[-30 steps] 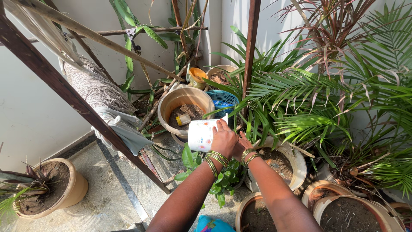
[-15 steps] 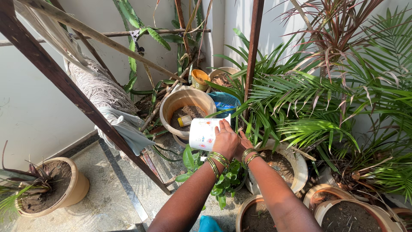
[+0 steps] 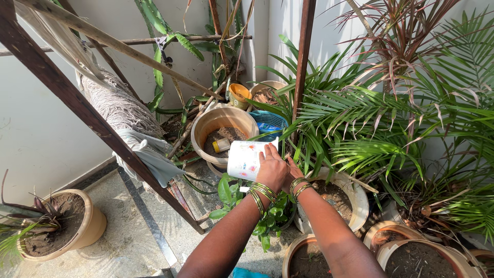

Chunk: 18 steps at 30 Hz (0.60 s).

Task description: The person repeatedly scoops water from a white bucket using a small white pitcher and pours it into several potted plants on a balcony. The person moves between different pots, including a large palm and smaller leafy plants, refilling the pitcher from the bucket as needed.

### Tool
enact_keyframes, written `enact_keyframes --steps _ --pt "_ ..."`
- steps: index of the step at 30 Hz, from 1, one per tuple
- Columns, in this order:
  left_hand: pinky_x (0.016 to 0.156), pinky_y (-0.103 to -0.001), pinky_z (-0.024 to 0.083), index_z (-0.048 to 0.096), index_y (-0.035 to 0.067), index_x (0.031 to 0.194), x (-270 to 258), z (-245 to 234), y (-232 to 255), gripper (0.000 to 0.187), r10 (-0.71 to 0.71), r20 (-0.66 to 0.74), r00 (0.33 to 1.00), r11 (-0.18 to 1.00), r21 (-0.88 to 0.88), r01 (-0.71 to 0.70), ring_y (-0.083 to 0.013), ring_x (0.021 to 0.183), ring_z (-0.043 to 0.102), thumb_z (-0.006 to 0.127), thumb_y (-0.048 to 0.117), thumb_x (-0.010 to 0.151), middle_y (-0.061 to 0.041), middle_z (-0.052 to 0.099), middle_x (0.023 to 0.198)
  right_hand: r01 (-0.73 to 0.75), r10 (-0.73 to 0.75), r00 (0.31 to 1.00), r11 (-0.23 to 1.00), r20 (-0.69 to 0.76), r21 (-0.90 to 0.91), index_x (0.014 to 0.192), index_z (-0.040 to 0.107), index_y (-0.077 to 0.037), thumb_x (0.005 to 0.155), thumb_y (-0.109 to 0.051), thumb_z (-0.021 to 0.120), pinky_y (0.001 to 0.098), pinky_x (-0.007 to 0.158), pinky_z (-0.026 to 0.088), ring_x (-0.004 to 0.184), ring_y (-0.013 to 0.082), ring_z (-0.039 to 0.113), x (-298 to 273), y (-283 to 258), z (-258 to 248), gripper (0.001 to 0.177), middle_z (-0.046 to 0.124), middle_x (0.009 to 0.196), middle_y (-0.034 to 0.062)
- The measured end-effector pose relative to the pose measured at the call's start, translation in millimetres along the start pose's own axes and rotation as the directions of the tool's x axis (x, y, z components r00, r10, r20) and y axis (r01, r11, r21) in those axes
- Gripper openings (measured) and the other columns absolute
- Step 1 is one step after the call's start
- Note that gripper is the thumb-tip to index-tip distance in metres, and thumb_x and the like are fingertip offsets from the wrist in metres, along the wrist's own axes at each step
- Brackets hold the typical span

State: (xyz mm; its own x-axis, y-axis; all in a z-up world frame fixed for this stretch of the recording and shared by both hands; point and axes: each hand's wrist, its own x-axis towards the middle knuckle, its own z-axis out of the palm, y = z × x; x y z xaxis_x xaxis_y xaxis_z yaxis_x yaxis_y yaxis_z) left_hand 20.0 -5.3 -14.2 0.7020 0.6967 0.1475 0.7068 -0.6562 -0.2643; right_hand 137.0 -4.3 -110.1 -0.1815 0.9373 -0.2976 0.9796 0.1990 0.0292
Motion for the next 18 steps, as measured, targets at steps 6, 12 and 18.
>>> enact_keyframes --steps 6,12,18 --pt "0.107 -0.061 0.044 0.060 -0.018 0.128 -0.9 1.7 0.7 0.054 0.010 0.026 1.000 1.000 0.009 -0.011 -0.0567 0.137 0.043 0.065 0.016 0.086 -0.047 0.038 0.147 -0.012 0.013 0.999 1.000 0.048 -0.012 0.156 0.039 -0.023 0.100 -0.043 0.053 0.0533 0.128 0.008 0.152 0.0207 0.031 -0.9 0.4 -0.4 0.061 0.041 0.161 0.0039" --pt "0.106 -0.062 0.043 0.060 -0.017 0.127 -1.0 -6.1 0.7 0.054 0.008 0.028 1.000 1.000 -0.003 -0.008 -0.0568 0.137 0.042 0.065 0.017 0.086 -0.047 0.037 0.147 0.004 -0.004 1.000 0.999 -0.008 0.050 0.155 0.038 -0.022 0.098 -0.043 0.054 0.0536 0.126 0.008 0.151 0.0207 0.029 -4.1 0.6 -6.6 0.063 0.039 0.161 0.0036" --pt "0.108 -0.061 0.042 0.063 -0.014 0.127 -1.1 -13.5 0.9 0.050 0.029 0.045 0.999 1.000 0.002 -0.029 -0.0571 0.139 0.041 0.067 0.015 0.086 -0.047 0.037 0.148 -0.018 0.017 0.999 1.000 0.048 0.005 0.155 0.039 -0.023 0.100 -0.043 0.051 0.0528 0.128 0.006 0.152 0.0198 0.030 -2.6 2.4 -6.8 0.059 0.042 0.159 0.0034"
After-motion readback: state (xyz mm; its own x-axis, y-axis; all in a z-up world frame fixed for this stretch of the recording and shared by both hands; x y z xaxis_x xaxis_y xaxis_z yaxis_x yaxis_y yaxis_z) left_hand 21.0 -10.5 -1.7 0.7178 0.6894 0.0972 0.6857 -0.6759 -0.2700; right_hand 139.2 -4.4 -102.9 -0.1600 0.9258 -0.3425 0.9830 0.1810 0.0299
